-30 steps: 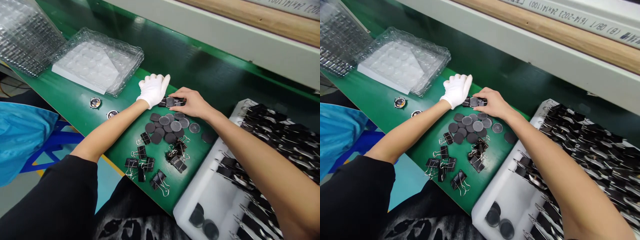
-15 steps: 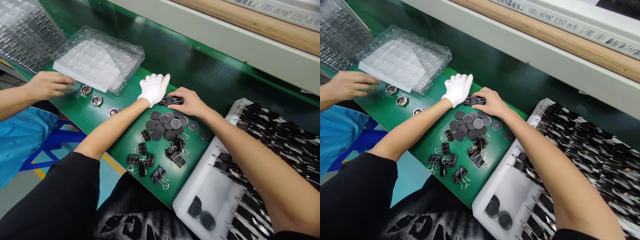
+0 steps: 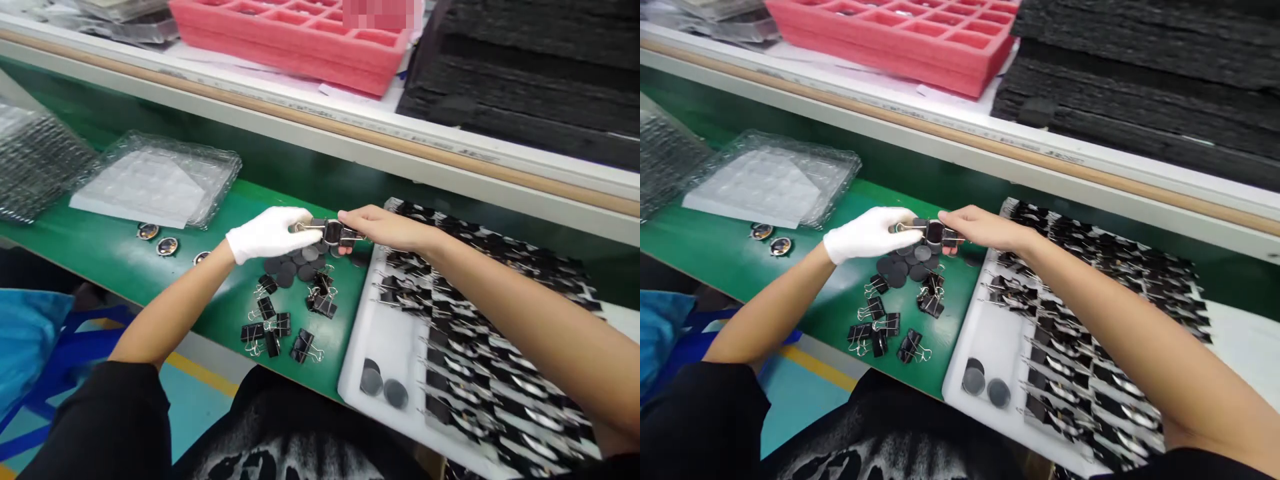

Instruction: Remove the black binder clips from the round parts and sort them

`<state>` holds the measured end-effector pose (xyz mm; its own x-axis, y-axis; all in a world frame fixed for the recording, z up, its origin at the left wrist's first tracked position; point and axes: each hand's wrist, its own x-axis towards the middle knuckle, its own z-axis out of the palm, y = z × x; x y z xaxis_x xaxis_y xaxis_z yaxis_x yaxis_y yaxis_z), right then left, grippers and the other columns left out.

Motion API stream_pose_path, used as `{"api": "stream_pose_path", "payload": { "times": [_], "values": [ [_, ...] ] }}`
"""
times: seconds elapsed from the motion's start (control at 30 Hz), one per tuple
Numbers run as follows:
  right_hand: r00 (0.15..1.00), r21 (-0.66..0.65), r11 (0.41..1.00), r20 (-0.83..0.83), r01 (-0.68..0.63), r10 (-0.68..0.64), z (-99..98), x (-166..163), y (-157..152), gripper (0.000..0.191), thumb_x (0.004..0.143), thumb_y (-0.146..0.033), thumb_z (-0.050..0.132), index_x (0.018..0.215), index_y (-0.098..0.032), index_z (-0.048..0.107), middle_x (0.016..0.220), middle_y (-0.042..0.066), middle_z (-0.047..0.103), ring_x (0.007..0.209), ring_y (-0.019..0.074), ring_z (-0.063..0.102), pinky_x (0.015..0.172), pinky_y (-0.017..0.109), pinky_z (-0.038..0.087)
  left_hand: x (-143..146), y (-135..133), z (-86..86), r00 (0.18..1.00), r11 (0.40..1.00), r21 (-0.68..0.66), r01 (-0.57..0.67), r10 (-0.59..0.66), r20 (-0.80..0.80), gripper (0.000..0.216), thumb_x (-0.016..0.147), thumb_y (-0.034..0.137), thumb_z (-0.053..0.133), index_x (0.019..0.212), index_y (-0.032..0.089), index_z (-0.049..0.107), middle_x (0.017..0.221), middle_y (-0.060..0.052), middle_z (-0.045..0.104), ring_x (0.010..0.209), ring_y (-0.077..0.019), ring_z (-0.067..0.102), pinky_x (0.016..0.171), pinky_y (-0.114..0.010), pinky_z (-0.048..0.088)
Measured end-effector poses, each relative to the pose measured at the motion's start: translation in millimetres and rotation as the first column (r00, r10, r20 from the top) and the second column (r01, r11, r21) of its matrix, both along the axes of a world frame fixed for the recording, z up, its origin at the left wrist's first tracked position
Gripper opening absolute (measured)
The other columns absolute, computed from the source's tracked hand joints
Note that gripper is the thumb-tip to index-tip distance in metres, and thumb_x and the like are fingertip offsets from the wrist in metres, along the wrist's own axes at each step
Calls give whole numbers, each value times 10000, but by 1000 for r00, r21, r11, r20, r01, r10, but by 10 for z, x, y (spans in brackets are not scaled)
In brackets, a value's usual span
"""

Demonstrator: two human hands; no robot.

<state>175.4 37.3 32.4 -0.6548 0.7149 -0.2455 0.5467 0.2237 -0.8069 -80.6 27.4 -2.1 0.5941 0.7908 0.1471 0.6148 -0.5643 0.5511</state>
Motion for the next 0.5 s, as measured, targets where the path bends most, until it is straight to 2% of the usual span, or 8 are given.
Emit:
{"api": "stream_pose_path", "payload": {
  "times": [0.1, 0.2, 0.27, 0.33, 0.4, 0.5],
  "values": [
    [996, 21, 999, 81, 36, -38, 88, 282, -441, 649, 942, -794, 443, 773, -233, 722, 781, 26, 739, 746, 231, 669, 749, 367, 524, 275, -189, 142, 985, 978, -124, 170, -174, -22, 391, 927, 561, 550, 902, 191, 673, 861, -10, 677, 729, -151, 589, 644, -262, 412],
    [964, 213, 976, 245, 52, -105, 118, 617, -861, 622, 991, -730, 396, 795, -232, 713, 783, 27, 718, 700, 225, 654, 672, 359, 503, 579, -375, 110, 954, 952, -87, 294, -298, -43, 361, 912, 526, 607, 774, 194, 644, 783, 1, 625, 677, -135, 541, 627, -266, 388],
    [931, 441, 895, 291, 74, -221, 141, 870, -1132, 497, 1011, -633, 433, 970, -247, 744, 953, 48, 754, 848, 269, 698, 766, 399, 529, 742, -514, 10, 927, 930, 21, 367, -364, -88, 372, 936, 519, 603, 761, 196, 661, 776, -4, 617, 692, -143, 542, 654, -285, 384],
    [893, 634, 759, 244, 147, -378, 163, 1121, -1394, 402, 1007, -551, 487, 1171, -275, 729, 1153, 67, 751, 1035, 315, 700, 894, 455, 533, 865, -653, -112, 915, 905, 163, 393, -367, -166, 359, 962, 522, 592, 853, 204, 718, 824, -18, 641, 743, -164, 570, 704, -318, 383],
    [851, 711, 660, 171, 242, -496, 159, 1335, -1642, 371, 1002, -515, 517, 1239, -306, 710, 1201, 68, 748, 1073, 321, 703, 923, 478, 539, 963, -770, -223, 919, 874, 309, 375, -306, -249, 358, 982, 525, 570, 948, 215, 745, 865, -36, 660, 794, -194, 594, 751, -360, 373],
    [827, 704, 634, 118, 321, -549, 84, 1524, -1980, 297, 1004, -486, 543, 1215, -364, 713, 1148, 34, 773, 1003, 290, 733, 869, 468, 571, 1101, -867, -333, 910, 805, 464, 370, -214, -354, 375, 1009, 517, 520, 1014, 214, 742, 871, -63, 662, 834, -234, 597, 768, -403, 350]
  ]
}}
